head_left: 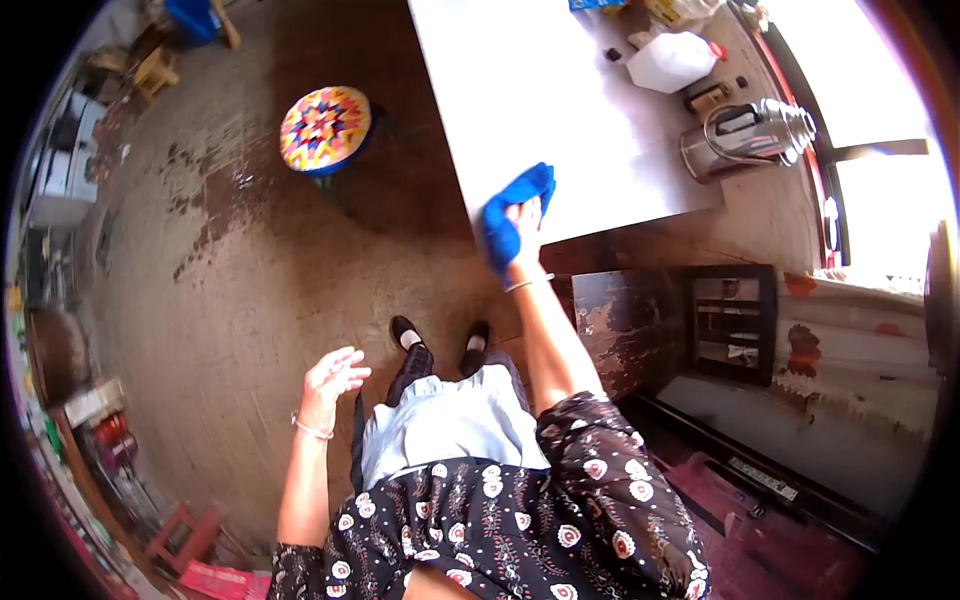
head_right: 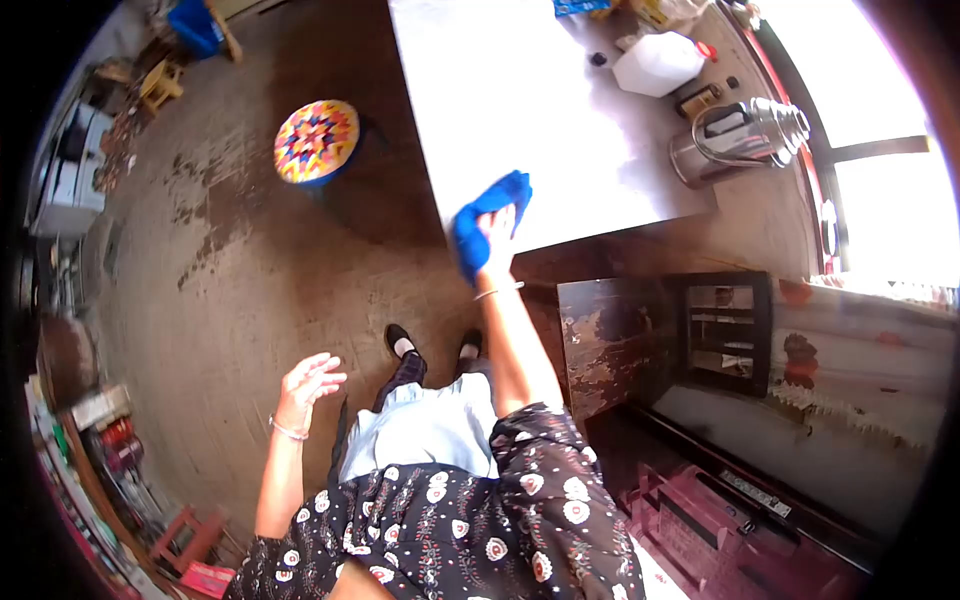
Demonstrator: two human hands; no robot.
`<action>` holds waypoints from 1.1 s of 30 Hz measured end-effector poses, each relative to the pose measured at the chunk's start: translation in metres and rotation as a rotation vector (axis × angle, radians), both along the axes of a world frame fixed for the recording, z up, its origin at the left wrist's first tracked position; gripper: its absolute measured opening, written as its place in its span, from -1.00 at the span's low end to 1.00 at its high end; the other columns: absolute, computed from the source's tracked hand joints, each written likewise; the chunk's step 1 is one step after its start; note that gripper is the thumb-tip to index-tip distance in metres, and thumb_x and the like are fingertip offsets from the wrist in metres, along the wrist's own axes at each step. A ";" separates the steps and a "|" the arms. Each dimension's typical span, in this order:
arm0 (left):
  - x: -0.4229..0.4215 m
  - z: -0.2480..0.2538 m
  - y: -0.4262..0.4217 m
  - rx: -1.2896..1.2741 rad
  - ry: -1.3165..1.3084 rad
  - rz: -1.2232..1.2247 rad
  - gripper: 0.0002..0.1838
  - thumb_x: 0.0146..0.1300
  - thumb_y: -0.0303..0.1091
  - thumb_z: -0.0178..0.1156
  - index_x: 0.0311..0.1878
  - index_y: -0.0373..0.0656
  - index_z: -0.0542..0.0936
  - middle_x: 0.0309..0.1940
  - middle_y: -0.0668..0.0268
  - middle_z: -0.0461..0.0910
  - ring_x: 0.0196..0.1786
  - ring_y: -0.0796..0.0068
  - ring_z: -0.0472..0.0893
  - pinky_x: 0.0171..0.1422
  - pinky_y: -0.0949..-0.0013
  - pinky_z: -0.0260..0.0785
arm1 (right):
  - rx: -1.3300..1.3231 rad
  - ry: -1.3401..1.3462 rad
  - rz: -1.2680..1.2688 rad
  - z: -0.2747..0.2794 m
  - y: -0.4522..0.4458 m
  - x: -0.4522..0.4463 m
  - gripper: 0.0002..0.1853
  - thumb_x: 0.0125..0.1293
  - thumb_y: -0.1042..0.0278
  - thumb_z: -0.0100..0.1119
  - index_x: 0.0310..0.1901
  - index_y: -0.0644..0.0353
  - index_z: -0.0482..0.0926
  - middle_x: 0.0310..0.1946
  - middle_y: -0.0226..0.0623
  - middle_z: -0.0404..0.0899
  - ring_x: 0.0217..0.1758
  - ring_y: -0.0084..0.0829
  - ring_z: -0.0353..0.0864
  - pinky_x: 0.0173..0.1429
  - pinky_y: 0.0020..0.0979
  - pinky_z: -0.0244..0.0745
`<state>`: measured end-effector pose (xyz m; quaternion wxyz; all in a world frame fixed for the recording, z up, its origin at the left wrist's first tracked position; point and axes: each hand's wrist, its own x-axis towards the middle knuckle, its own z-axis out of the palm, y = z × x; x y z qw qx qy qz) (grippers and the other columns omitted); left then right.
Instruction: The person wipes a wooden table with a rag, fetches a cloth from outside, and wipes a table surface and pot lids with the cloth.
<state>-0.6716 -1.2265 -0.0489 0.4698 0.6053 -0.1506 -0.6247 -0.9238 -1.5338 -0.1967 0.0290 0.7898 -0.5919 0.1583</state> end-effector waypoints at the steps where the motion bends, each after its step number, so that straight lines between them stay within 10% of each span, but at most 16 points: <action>1: 0.004 -0.002 -0.010 0.021 -0.002 -0.005 -0.58 0.25 -0.28 0.09 0.10 -0.34 0.40 0.02 0.02 0.50 -0.09 0.26 0.61 -0.03 0.37 0.45 | 0.426 0.043 -0.167 0.052 0.013 0.023 -0.40 0.24 0.02 -0.04 0.25 0.20 0.26 0.40 -0.04 -0.10 0.49 -0.16 -0.22 0.40 -0.03 -0.11; 11: -0.057 -0.026 -0.119 0.036 -0.131 -0.244 -0.54 0.17 -0.38 0.14 0.14 -0.33 0.39 0.05 0.07 0.48 0.01 0.34 0.56 0.05 0.39 0.40 | 0.218 -0.153 0.040 0.064 -0.051 -0.029 -0.34 0.17 -0.14 0.00 0.23 0.10 0.31 0.39 -0.23 -0.02 0.47 -0.22 -0.12 0.42 -0.02 -0.18; 33: -0.080 -0.131 -0.436 0.020 -1.457 -0.160 -0.29 0.33 -0.15 -0.06 0.33 -0.46 -0.06 0.31 -0.23 0.04 0.37 -0.09 0.08 0.41 0.18 -0.04 | -0.065 0.100 -0.877 0.017 -0.229 -0.359 -0.53 0.28 0.05 -0.16 0.09 0.21 0.39 0.31 -0.21 0.15 0.40 -0.21 0.06 0.21 0.15 0.10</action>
